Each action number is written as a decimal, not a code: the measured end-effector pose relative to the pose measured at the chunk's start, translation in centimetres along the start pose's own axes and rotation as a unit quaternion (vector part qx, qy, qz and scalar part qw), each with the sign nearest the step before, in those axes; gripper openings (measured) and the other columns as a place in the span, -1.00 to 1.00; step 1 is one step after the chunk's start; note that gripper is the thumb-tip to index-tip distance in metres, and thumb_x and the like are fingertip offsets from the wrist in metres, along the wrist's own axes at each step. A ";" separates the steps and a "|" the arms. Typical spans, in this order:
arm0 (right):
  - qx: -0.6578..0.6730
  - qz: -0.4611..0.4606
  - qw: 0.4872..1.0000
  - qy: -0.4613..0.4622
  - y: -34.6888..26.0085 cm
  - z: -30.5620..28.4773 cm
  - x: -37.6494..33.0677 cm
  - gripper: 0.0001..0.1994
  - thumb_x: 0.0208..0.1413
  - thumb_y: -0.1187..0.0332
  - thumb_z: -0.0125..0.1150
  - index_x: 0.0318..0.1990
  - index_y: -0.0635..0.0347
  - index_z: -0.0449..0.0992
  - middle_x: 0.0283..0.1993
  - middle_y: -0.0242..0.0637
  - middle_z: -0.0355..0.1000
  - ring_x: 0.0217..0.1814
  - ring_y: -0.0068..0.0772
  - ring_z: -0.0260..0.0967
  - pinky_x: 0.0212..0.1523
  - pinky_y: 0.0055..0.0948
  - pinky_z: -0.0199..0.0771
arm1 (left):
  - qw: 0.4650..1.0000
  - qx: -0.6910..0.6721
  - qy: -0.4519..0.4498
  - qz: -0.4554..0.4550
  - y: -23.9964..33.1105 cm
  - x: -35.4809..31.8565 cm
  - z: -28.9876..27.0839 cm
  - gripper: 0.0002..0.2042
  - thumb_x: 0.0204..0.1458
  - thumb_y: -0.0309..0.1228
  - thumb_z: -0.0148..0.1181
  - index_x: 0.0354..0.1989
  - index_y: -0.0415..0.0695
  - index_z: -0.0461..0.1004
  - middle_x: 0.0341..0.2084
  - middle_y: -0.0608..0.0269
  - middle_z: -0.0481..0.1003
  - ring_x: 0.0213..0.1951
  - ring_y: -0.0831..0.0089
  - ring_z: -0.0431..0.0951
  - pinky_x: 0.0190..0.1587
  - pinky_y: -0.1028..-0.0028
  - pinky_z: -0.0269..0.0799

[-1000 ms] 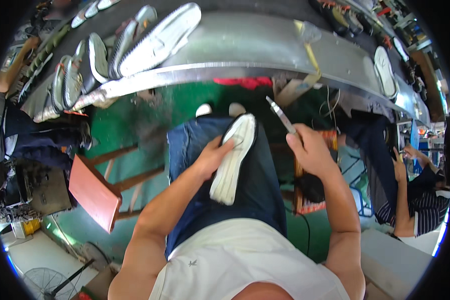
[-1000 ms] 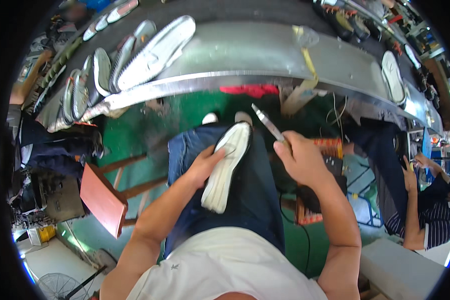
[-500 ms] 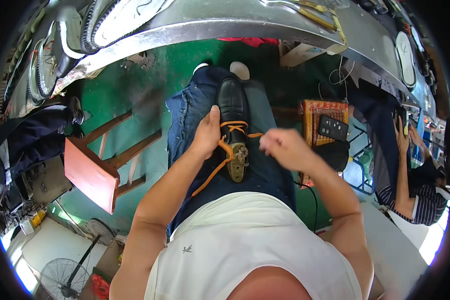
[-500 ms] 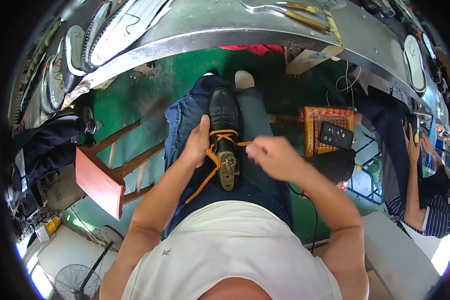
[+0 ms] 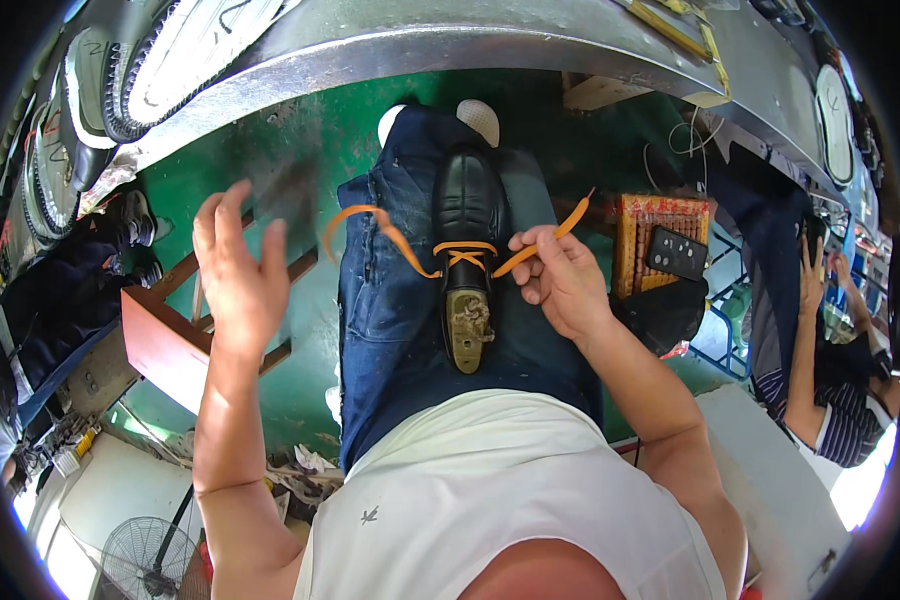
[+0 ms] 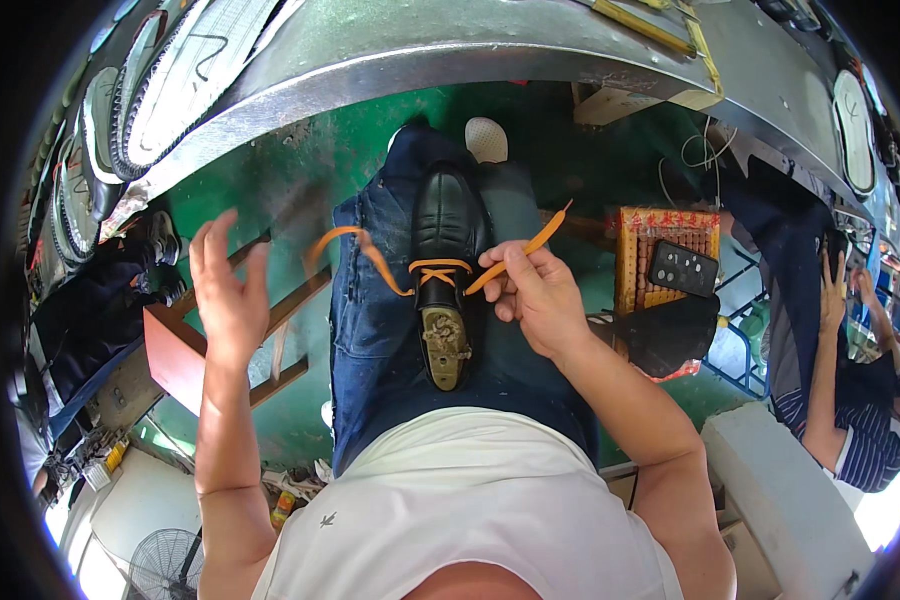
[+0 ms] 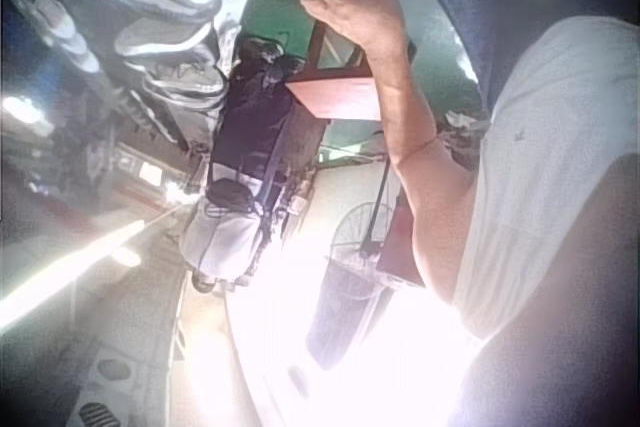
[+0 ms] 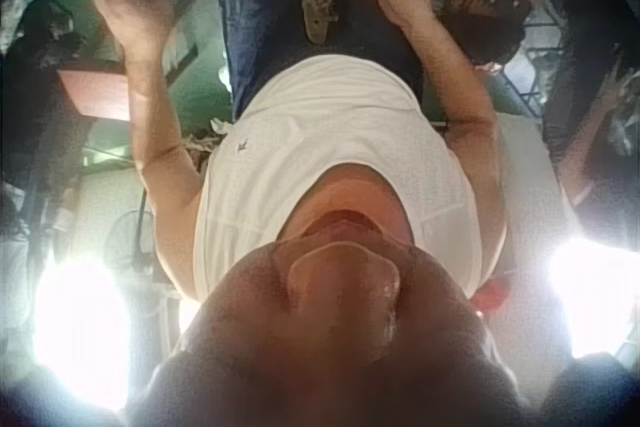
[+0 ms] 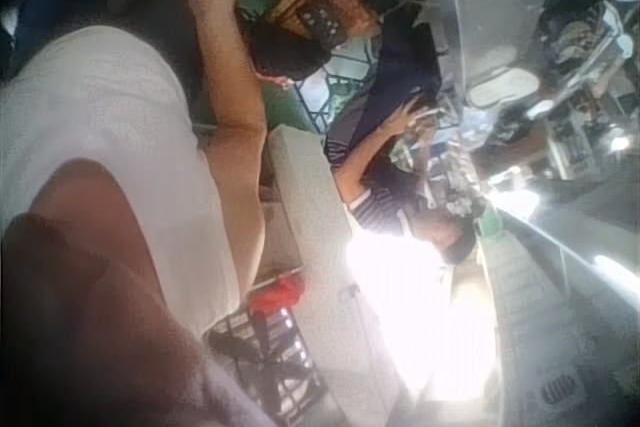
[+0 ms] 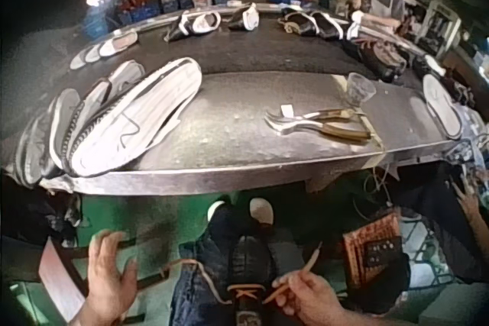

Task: Assembling and lasting shoes on a factory production line.

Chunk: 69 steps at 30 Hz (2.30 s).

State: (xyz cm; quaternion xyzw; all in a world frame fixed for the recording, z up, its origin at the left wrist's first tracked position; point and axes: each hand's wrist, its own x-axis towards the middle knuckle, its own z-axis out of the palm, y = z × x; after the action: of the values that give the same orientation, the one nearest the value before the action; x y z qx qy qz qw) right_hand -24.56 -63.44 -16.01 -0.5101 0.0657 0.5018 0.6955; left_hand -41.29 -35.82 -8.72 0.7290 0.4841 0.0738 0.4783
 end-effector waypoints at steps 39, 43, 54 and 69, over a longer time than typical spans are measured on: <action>-0.403 0.128 0.860 -0.286 -7.0 3.0 7.6 -0.82 0.30 0.41 0.09 -0.13 0.35 0.56 -0.22 -0.31 0.58 -0.27 -0.56 0.49 -0.24 -0.45 0.51 | 0.720 0.131 -0.073 0.678 0.8 3.2 8.8 -0.79 -0.11 -0.45 0.30 -0.26 -0.19 0.59 -0.26 0.12 0.61 -0.24 0.17 0.63 -0.19 0.36 0.54; -0.247 0.046 0.944 -0.212 -6.9 2.8 7.1 -0.84 0.31 0.41 0.06 -0.12 0.33 0.50 -0.27 -0.29 0.53 -0.27 -0.54 0.47 -0.19 -0.47 0.51 | 0.889 -0.012 -0.111 0.444 -1.9 1.5 9.5 -0.90 0.19 -0.45 0.21 -0.27 -0.23 0.57 -0.38 0.13 0.57 -0.33 0.25 0.61 -0.25 0.39 0.52; -0.731 -0.313 0.593 -0.125 -4.1 -2.0 2.2 -0.89 0.22 0.43 0.29 -0.31 0.28 0.62 -0.38 -0.36 0.57 -0.49 -0.58 0.42 -0.47 -0.49 0.37 | 0.808 -0.474 -0.314 -0.151 -5.3 -3.5 7.2 -0.72 0.32 -0.30 0.06 -0.17 -0.27 0.61 -0.24 0.05 0.62 -0.44 0.51 0.40 -0.48 0.53 0.23; -0.283 0.156 0.936 -0.140 -4.4 2.8 3.1 -0.82 0.11 0.30 0.39 -0.36 0.25 0.67 -0.55 -0.45 0.43 -0.56 -0.72 0.26 -0.59 -0.63 0.19 | 0.827 0.080 -0.205 0.518 -0.5 -1.6 9.9 -0.74 -0.14 -0.56 0.39 -0.21 -0.12 0.59 -0.01 0.14 0.60 -0.11 0.09 0.52 -0.04 0.29 0.44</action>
State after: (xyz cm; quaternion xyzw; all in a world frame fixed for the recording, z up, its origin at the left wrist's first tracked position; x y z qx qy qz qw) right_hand -20.84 -59.22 -13.69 -0.5937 -0.0987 0.6684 0.4370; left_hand -36.81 -43.24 -13.73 0.9068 -0.0689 0.1207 0.3979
